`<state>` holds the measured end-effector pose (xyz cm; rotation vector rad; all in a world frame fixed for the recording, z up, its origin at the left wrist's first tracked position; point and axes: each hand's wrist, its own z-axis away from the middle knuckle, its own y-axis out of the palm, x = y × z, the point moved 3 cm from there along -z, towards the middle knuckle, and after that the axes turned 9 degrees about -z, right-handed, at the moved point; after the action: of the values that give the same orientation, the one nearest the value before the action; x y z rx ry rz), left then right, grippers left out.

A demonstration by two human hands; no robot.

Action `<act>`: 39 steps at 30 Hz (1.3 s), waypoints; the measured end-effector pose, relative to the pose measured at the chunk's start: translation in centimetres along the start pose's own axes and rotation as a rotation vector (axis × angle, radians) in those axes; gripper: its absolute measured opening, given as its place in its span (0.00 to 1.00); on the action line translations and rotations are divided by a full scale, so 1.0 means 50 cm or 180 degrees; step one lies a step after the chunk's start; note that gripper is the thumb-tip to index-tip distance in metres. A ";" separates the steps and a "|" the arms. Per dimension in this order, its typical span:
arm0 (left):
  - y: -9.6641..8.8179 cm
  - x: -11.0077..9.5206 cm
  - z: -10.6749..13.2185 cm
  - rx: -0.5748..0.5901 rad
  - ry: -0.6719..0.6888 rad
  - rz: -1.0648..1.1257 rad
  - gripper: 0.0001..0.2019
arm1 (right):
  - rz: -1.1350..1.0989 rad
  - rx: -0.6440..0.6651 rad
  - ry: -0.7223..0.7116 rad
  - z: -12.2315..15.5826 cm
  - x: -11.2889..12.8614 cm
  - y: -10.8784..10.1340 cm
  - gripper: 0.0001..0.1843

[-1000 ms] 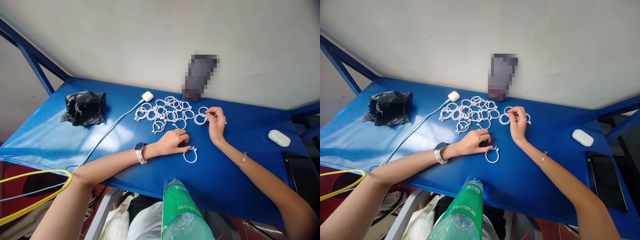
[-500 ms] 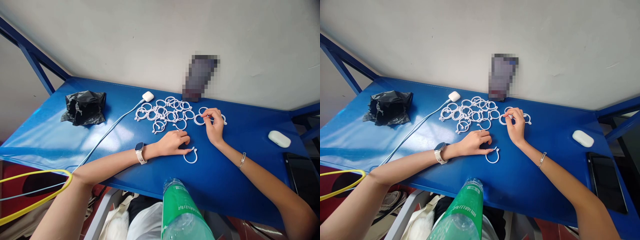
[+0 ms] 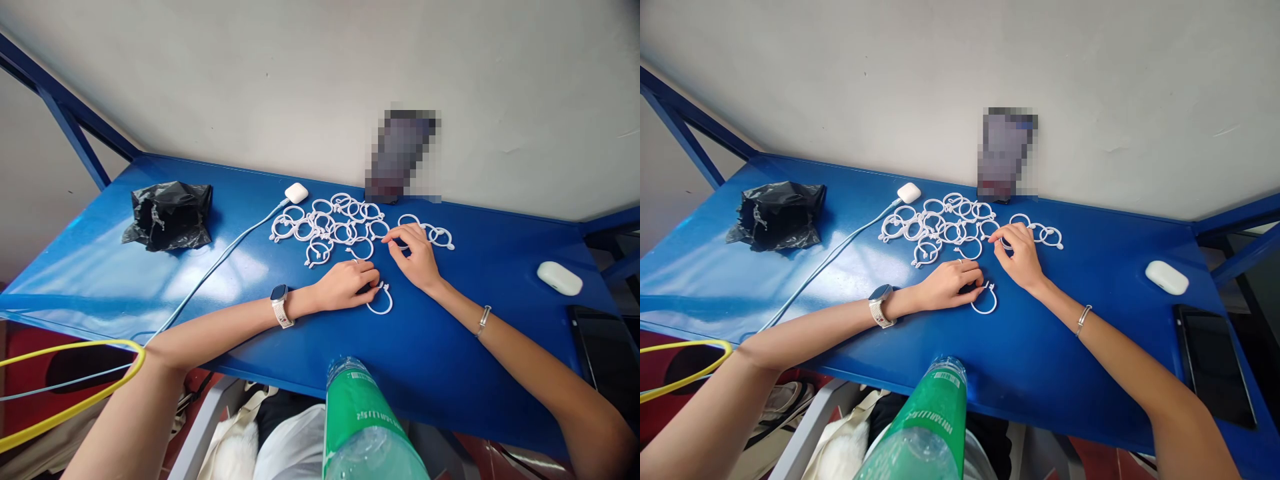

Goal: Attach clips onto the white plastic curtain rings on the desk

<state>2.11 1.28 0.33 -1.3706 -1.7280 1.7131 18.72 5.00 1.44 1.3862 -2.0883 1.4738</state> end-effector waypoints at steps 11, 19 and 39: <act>-0.001 0.000 -0.001 0.0026 -0.0005 0.0073 0.10 | 0.0204 0.0266 0.0048 0.002 -0.008 0.011 0.08; -0.003 -0.002 -0.001 -0.0016 0.0043 0.0036 0.09 | 0.0192 0.0399 0.0001 0.002 -0.007 0.014 0.08; -0.002 0.000 -0.001 0.0064 0.0007 0.0047 0.10 | 0.0265 0.0681 -0.0127 0.001 0.003 0.017 0.09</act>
<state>2.10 1.32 0.41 -1.3793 -1.6992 1.7315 17.99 4.91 0.98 1.4275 -2.0860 1.7620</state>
